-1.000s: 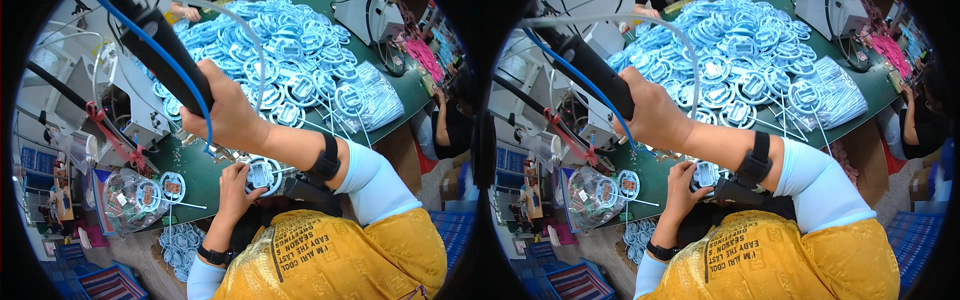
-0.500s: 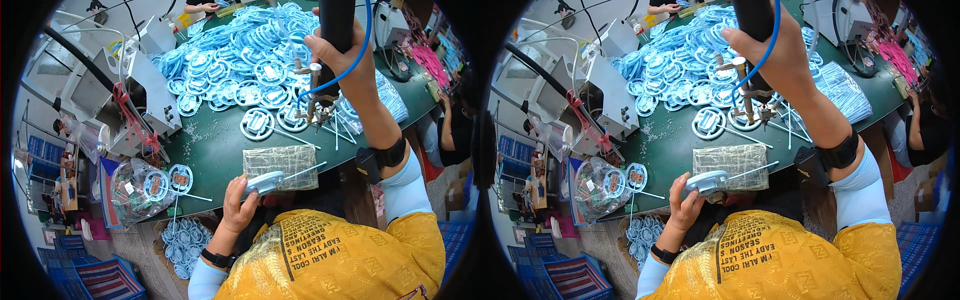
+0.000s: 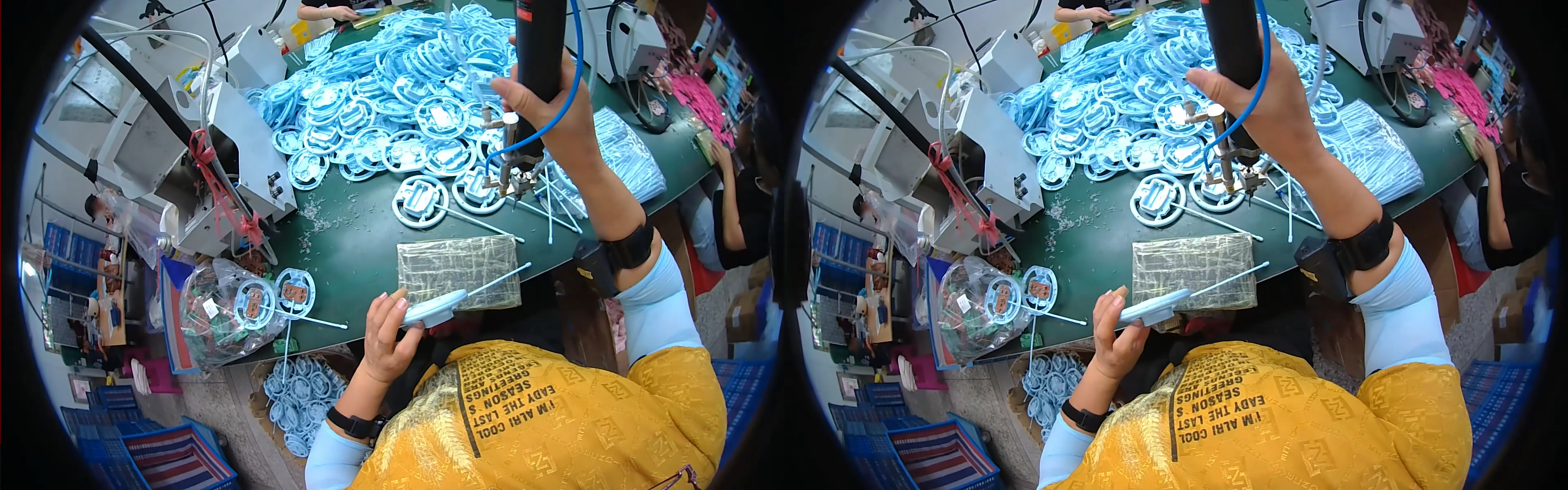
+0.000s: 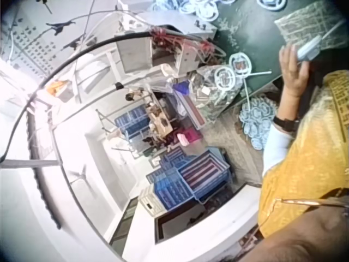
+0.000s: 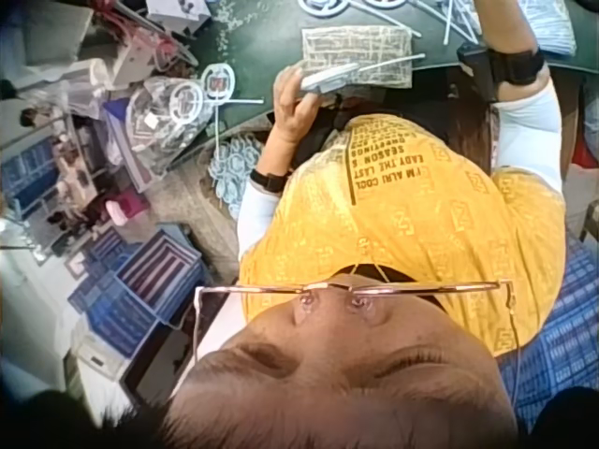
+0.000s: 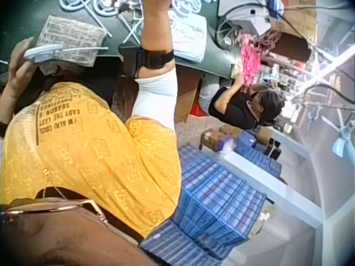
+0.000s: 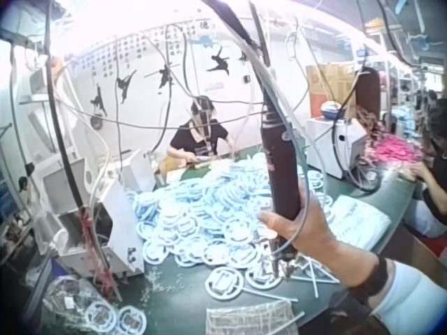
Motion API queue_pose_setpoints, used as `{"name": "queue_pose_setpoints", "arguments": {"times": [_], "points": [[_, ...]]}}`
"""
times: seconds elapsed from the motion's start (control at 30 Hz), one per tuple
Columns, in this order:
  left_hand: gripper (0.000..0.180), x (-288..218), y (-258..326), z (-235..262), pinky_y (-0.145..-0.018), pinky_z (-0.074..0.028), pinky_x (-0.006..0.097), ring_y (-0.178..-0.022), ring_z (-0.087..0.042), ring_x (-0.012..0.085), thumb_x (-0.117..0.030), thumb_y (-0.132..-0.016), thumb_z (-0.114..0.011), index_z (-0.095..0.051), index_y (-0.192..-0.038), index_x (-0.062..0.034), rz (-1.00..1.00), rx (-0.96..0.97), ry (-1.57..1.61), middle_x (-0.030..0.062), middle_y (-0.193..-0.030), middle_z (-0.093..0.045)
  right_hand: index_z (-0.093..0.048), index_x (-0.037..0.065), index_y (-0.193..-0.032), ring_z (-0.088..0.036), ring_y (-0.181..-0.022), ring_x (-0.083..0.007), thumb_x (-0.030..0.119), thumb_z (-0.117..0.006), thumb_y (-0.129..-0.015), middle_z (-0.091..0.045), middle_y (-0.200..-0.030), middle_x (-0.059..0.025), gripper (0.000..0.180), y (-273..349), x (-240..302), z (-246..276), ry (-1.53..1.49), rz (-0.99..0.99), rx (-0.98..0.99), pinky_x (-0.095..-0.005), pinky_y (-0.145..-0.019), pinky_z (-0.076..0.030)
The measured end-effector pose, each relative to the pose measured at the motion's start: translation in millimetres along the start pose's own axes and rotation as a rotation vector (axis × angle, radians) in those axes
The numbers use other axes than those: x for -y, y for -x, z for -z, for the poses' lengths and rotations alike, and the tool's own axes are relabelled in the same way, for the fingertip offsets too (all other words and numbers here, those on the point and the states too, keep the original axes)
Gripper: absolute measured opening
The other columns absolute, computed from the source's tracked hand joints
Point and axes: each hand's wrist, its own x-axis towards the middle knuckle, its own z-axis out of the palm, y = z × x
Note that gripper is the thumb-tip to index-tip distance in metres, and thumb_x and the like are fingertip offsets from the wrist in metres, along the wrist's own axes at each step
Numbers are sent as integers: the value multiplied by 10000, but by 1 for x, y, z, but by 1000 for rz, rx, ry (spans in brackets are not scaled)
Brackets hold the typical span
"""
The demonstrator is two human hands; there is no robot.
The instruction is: The person assembles light blue plastic components by inserting a central piece into a circular frame and securing it with a handheld pneumatic tool. They handle the parts one at a time, using the tool to press the components together, and place the finished items on the table.
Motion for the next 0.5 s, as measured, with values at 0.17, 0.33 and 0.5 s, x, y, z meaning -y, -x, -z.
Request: {"name": "queue_pose_setpoints", "arguments": {"times": [0.17, 0.33, 0.5], "points": [[668, 1, -1, -10, -935, -478, 525, -1126, -571, 420, -5, -579, -846, -444, -1101, -119, 147, 32, 96, 226, -1334, -466, -458, 13, -1287, -540, -1030, -276, 255, -795, -793, -514, -1142, -157, 645, 45, 2, 19, 330, 193, -52, -373, -864, -455], [731, -10, -5, -27, -957, -448, 503, -1163, -535, 441, -103, -587, -890, -416, -1144, -118, 248, 72, 264, 284, -1379, -451, -549, 26, -1277, -595, -1099, -332, 293, -712, -870, -615, -1178, -184, 514, 175, 19, -6, 12, -203, 624, -400, -941, -469], [791, -11, -20, -50, -935, -444, 502, -1163, -542, 411, -153, -635, -883, -401, -1260, -105, 253, 157, 321, 261, -1380, -464, -552, -19, -1206, -646, -604, -160, 151, -589, -953, -672, -878, -105, 307, 193, 3, 30, -130, -711, 406, -279, -595, -540]]}}
